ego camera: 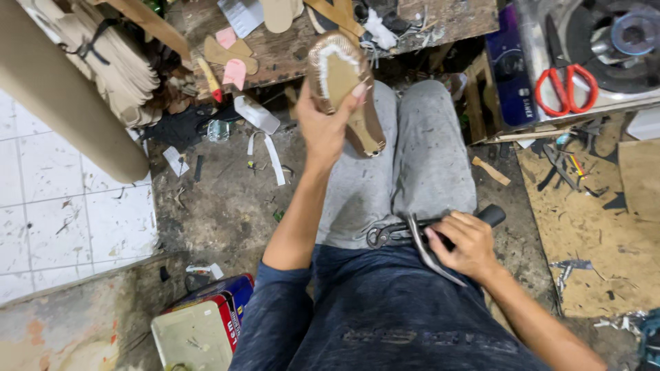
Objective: The person uses a curved metal tool to press and shape the upper of a gold-colored shoe held in the left hand. The person repeatedly taps the tool with a hammer to secure the shoe's edge and then inspects the shoe by turning it over.
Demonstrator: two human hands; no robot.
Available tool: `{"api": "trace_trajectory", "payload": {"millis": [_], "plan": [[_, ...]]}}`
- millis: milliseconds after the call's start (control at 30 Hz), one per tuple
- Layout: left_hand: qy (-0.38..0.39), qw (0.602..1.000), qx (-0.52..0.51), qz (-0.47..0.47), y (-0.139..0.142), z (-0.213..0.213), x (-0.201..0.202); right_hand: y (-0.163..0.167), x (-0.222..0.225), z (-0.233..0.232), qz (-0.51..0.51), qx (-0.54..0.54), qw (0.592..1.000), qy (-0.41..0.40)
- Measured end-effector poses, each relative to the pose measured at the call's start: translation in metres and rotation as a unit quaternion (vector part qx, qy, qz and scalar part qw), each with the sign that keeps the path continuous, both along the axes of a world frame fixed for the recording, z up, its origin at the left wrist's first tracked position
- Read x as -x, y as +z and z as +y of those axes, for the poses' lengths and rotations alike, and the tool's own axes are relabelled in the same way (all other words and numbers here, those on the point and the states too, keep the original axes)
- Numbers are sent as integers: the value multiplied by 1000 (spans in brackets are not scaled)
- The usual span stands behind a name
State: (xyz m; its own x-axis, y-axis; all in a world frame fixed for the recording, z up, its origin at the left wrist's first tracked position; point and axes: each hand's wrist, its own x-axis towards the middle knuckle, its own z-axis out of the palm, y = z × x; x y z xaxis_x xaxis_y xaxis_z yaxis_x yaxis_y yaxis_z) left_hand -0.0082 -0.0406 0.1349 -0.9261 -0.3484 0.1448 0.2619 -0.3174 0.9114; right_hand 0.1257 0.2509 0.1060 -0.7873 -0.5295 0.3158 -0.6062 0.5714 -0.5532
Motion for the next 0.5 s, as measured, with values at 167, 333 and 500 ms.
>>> {"api": "trace_trajectory", "payload": {"millis": [167,333,500], "plan": [[-25,998,49,4,8,-1,7,0,4,12,16,11,997,77],[-21,995,96,19,11,-4,6,8,5,-15,34,-62,997,29],[-57,992,107,-23,13,-4,6,4,14,-59,-46,-170,978,116]]}}
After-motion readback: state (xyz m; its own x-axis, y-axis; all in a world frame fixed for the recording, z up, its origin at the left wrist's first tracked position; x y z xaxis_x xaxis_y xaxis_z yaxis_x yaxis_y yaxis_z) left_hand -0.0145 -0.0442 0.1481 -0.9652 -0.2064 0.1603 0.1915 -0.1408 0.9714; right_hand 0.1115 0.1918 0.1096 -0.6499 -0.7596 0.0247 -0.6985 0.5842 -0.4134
